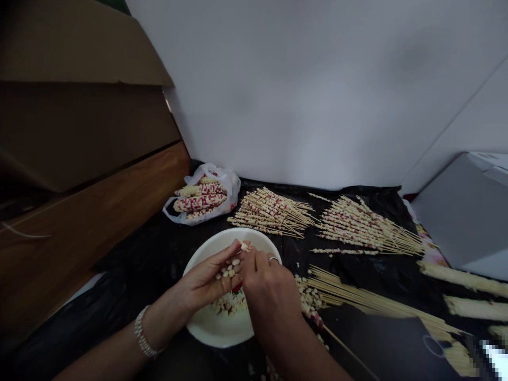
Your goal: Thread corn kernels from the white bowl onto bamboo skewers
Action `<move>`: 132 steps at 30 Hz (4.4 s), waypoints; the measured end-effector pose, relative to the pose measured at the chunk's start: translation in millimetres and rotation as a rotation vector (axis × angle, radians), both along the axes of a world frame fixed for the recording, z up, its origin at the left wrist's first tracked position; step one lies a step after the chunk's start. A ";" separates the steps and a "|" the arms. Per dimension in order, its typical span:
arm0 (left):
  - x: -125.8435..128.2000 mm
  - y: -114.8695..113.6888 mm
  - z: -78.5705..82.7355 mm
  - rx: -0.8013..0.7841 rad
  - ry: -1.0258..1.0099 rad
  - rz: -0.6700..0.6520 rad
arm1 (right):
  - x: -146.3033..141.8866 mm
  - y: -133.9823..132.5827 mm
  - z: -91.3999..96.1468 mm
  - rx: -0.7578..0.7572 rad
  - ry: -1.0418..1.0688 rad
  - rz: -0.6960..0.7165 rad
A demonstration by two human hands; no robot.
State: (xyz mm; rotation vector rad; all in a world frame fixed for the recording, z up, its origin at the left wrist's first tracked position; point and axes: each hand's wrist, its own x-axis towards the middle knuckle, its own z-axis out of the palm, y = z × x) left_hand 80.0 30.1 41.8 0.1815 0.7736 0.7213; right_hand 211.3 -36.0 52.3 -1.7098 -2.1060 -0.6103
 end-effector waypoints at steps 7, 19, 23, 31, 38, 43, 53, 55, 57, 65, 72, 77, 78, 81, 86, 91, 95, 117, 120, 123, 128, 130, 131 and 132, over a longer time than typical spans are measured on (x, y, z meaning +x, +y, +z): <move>-7.4 4.7 7.3 0.119 -0.032 -0.052 | 5.8 0.4 3.8 -0.049 0.006 -0.025; -7.8 7.4 9.1 0.200 0.113 0.057 | 4.0 0.5 4.8 -0.008 0.041 -0.002; -8.5 10.2 6.9 0.207 0.126 0.079 | 3.3 -0.2 4.7 -0.019 0.036 0.010; -14.1 16.7 4.2 0.170 0.077 0.101 | 1.2 -0.6 0.9 -0.067 0.032 0.002; -13.3 11.9 10.0 0.210 0.111 0.079 | 1.2 -0.2 0.0 -0.020 0.045 0.015; -10.9 12.0 7.9 0.260 0.142 0.081 | 1.5 -0.5 1.7 -0.014 0.057 0.020; -7.9 9.0 5.0 0.306 0.157 0.045 | 3.2 2.0 0.9 -0.024 0.042 0.009; -8.1 8.9 5.4 0.298 0.150 0.044 | 3.2 2.0 1.3 -0.005 0.034 0.008; -8.3 9.5 5.6 0.279 0.149 0.044 | 2.8 1.2 1.8 0.004 0.034 0.006; -8.5 11.5 6.5 0.203 0.135 0.069 | 1.9 -1.0 3.1 -0.041 0.035 0.000; -10.1 12.5 3.1 0.263 0.144 0.030 | 1.9 -0.8 0.1 -0.016 0.055 0.019; -9.9 11.9 -0.5 0.271 0.129 0.014 | 0.6 -0.3 0.9 -0.038 0.035 0.002; -9.7 12.2 -1.0 0.255 0.119 0.016 | 0.6 -0.3 1.0 -0.034 0.031 0.003; -9.1 14.1 -1.2 0.143 0.086 0.017 | 1.3 0.0 0.2 -0.015 0.035 0.010; -7.1 13.2 1.6 0.028 0.046 0.018 | 0.4 -0.4 -1.2 0.032 0.051 0.024; -3.3 6.1 -0.5 0.052 0.045 -0.018 | -1.5 -1.2 -0.1 -0.003 0.050 0.023; -5.8 7.9 -2.4 0.071 0.000 -0.056 | 1.3 -0.1 0.0 -0.010 0.042 0.013; -14.4 12.1 -1.1 0.381 0.179 -0.003 | 0.7 -2.1 4.1 0.000 0.034 0.004; -13.8 12.2 -2.7 0.396 0.185 -0.003 | 0.2 -2.8 4.9 -0.022 0.025 -0.003; -13.3 11.2 -1.6 0.385 0.188 -0.004 | 0.5 -2.3 4.9 -0.026 0.019 -0.002; -12.5 9.8 4.7 0.361 0.194 0.012 | 1.6 -1.2 2.6 0.006 0.020 0.008; -12.2 9.9 7.0 0.344 0.186 0.017 | 1.7 -1.4 2.1 0.005 0.024 0.009; -12.0 10.1 7.9 0.331 0.185 0.023 | 1.7 -1.6 2.1 0.003 0.025 0.007; -11.9 10.3 8.5 0.317 0.185 0.031 | 1.7 -1.8 2.1 -0.001 0.024 0.007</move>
